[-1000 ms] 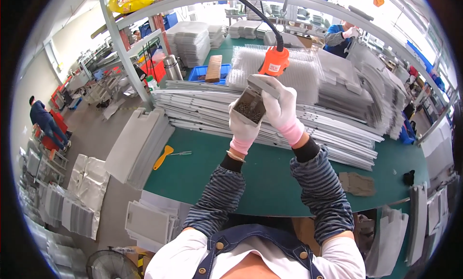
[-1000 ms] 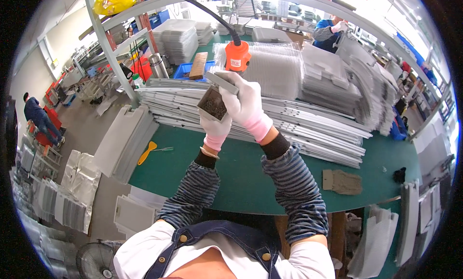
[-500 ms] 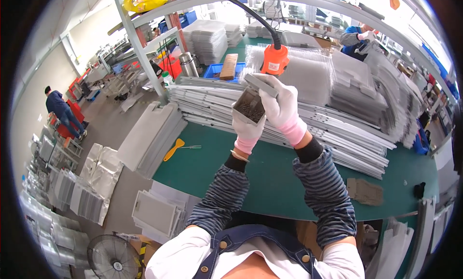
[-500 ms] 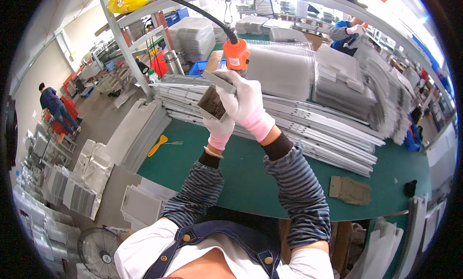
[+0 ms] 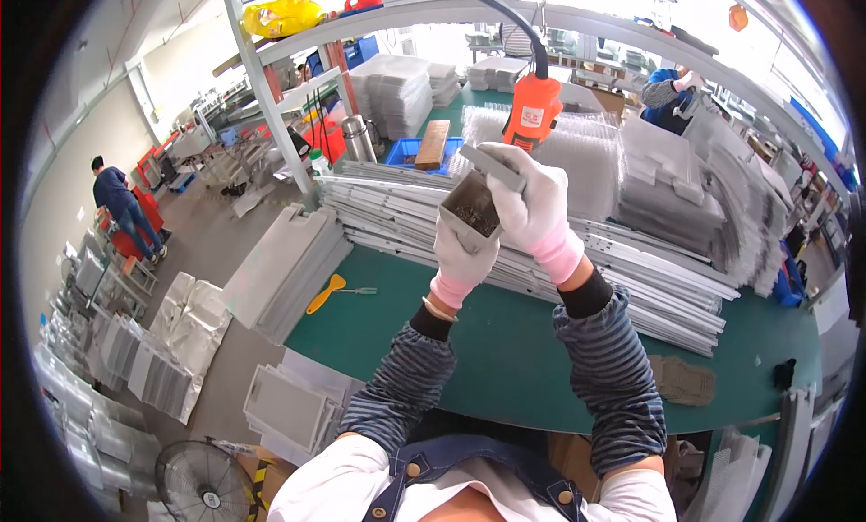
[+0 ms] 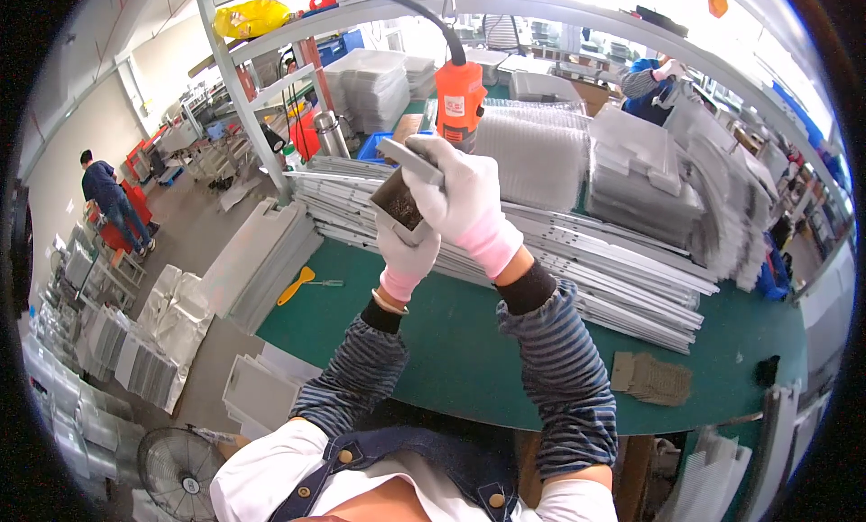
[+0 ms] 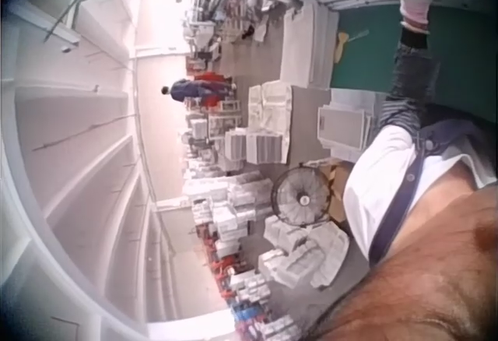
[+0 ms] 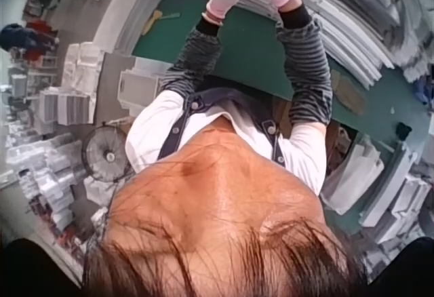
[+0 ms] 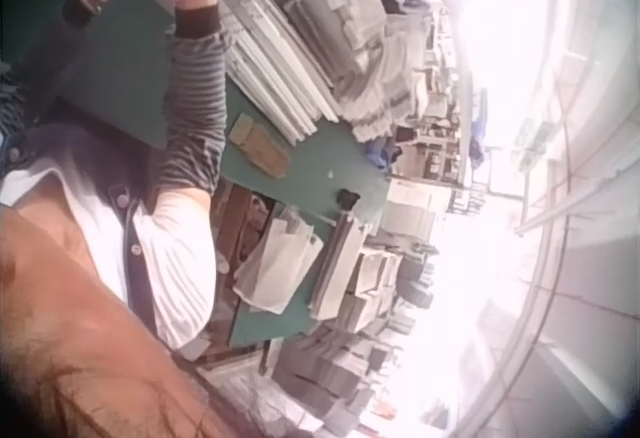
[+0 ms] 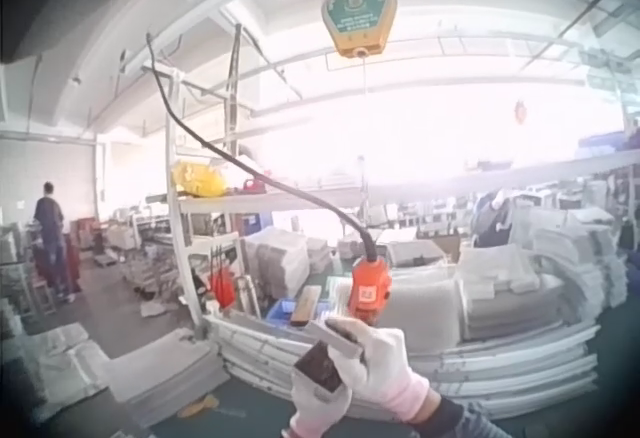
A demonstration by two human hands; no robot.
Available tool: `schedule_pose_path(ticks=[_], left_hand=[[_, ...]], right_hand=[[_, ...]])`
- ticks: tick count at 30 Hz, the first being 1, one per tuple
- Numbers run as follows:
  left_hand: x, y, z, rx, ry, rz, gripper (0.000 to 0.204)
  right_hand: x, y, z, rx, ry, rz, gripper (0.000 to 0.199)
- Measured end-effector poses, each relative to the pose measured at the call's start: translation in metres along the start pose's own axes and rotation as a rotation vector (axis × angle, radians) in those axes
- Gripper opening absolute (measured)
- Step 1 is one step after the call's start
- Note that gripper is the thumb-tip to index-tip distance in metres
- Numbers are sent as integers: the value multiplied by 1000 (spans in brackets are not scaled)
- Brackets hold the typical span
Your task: Assembling metal mesh filters using an electric screwdriver and a rubber mallet in a factory setting.
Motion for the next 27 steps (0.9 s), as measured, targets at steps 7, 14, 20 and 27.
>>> schedule_pose_path(ticks=[7, 14, 20, 27], left_hand=[[2, 10, -4, 20, 14, -44, 64], [6, 18, -4, 25, 3, -72, 62], [3, 42, -18, 30, 38, -142, 55], [-3, 60, -41, -222, -83, -80, 36]], right_hand=[[-9, -9, -9, -109, 20, 5, 26], [-12, -3, -9, -72, 13, -16, 24], [-23, -22, -26, 8, -301, 103, 45], [-33, -29, -56, -96, -528, 220, 66]])
Point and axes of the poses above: each hand's wrist, its own z-axis away from the middle knuckle, its own x-axis out of the palm, y = z × x, the point moved 2 cm from there along -z, towards the middle knuckle, and after that the axes turned 4 degrees about x, right-handed, at the moved point
